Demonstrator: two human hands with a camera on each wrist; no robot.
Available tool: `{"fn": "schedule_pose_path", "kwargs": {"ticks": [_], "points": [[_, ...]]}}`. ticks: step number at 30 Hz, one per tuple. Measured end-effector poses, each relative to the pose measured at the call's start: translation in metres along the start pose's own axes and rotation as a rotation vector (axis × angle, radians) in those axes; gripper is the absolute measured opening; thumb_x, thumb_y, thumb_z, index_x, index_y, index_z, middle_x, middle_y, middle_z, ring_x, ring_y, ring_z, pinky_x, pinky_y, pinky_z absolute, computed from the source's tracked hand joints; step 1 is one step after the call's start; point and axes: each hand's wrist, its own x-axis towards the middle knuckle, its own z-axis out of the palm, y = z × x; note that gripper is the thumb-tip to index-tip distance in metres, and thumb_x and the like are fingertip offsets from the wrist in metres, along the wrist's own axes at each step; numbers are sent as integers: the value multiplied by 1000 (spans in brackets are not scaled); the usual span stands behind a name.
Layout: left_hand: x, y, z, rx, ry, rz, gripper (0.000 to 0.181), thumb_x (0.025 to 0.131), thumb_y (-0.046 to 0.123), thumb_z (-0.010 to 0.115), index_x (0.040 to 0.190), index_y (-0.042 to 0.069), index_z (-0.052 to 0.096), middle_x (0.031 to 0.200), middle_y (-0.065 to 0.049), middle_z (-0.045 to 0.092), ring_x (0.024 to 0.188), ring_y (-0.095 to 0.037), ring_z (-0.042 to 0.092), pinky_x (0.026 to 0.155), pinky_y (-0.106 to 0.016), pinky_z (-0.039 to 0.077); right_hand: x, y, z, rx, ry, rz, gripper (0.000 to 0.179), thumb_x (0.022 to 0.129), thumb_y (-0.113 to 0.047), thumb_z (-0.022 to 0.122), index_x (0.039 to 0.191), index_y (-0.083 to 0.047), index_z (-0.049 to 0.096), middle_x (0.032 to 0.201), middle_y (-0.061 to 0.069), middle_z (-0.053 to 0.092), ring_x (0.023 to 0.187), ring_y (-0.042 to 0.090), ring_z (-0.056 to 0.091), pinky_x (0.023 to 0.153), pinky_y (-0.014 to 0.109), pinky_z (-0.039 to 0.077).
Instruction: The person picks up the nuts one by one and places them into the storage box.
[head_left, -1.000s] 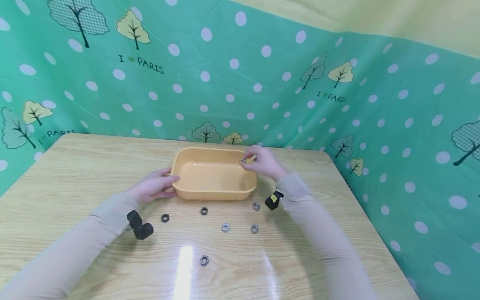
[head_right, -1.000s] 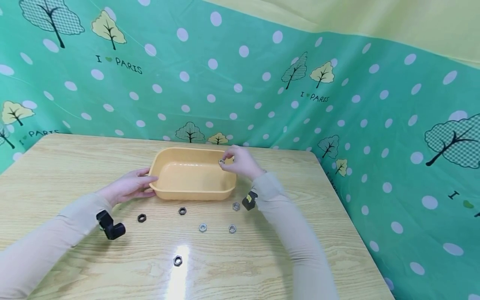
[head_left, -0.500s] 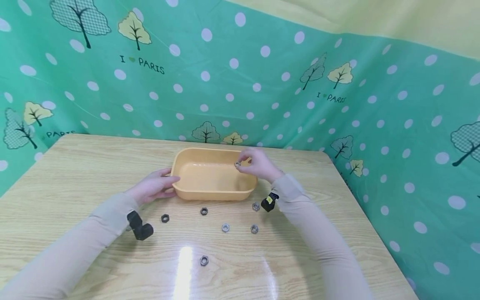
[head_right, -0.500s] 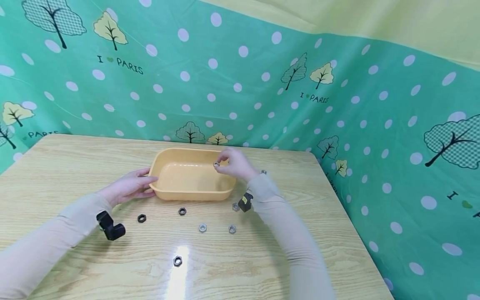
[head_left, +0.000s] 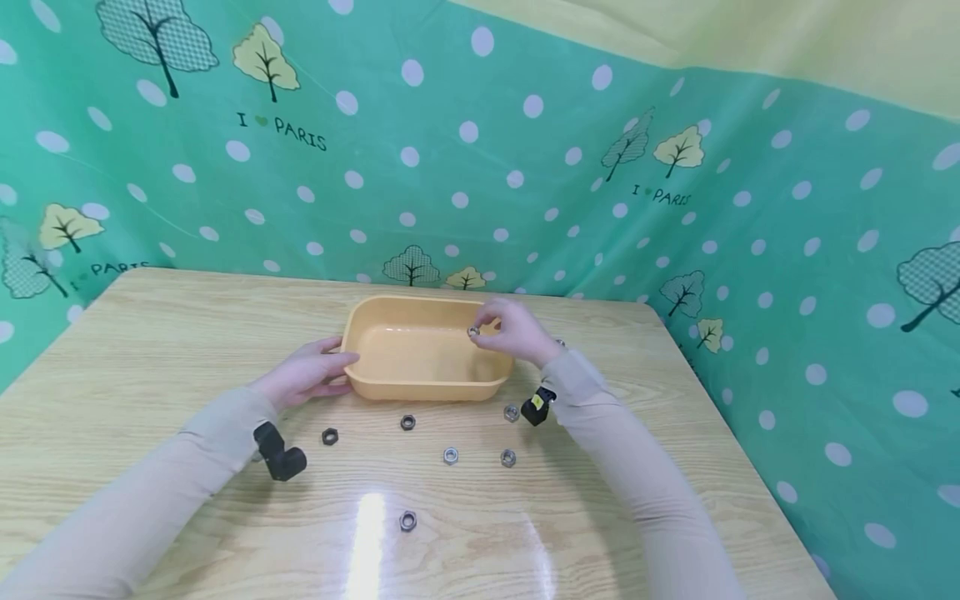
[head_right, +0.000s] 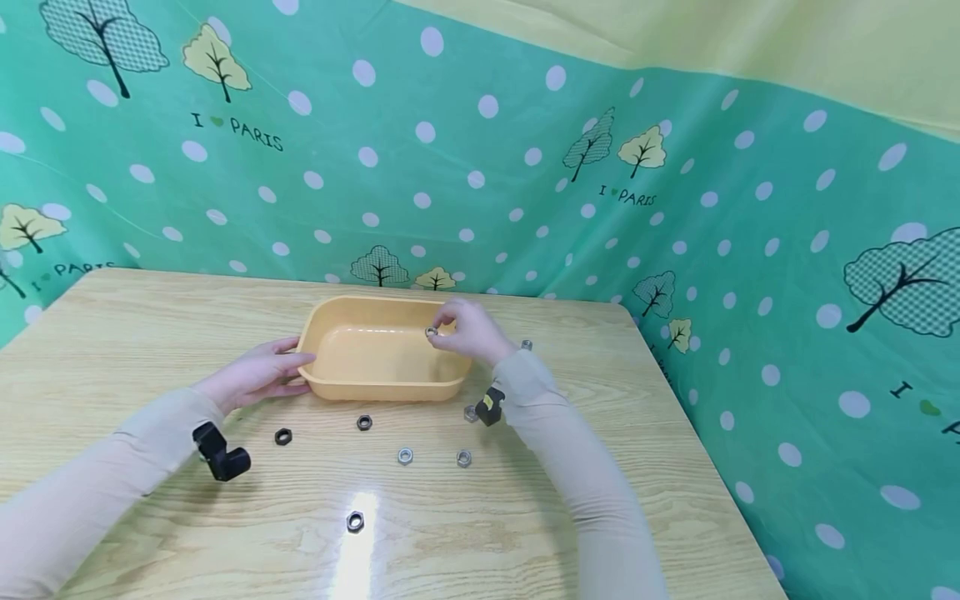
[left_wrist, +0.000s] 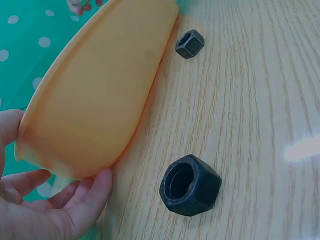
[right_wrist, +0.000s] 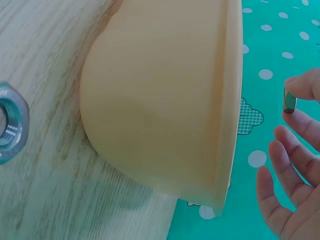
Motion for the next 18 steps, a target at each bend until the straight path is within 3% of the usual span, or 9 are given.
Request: {"fn": "schedule_pose_path", "kwargs": {"ticks": [18], "points": [[-6, 2, 5, 17, 10, -16, 74, 100, 22, 45, 150, -2, -5, 148, -32, 27, 120, -20, 53, 103, -33, 48, -6, 3, 4, 17, -22, 17, 22, 84, -13, 70, 101, 1, 66, 109, 13, 63, 101, 27, 56, 92, 44, 53]]}}
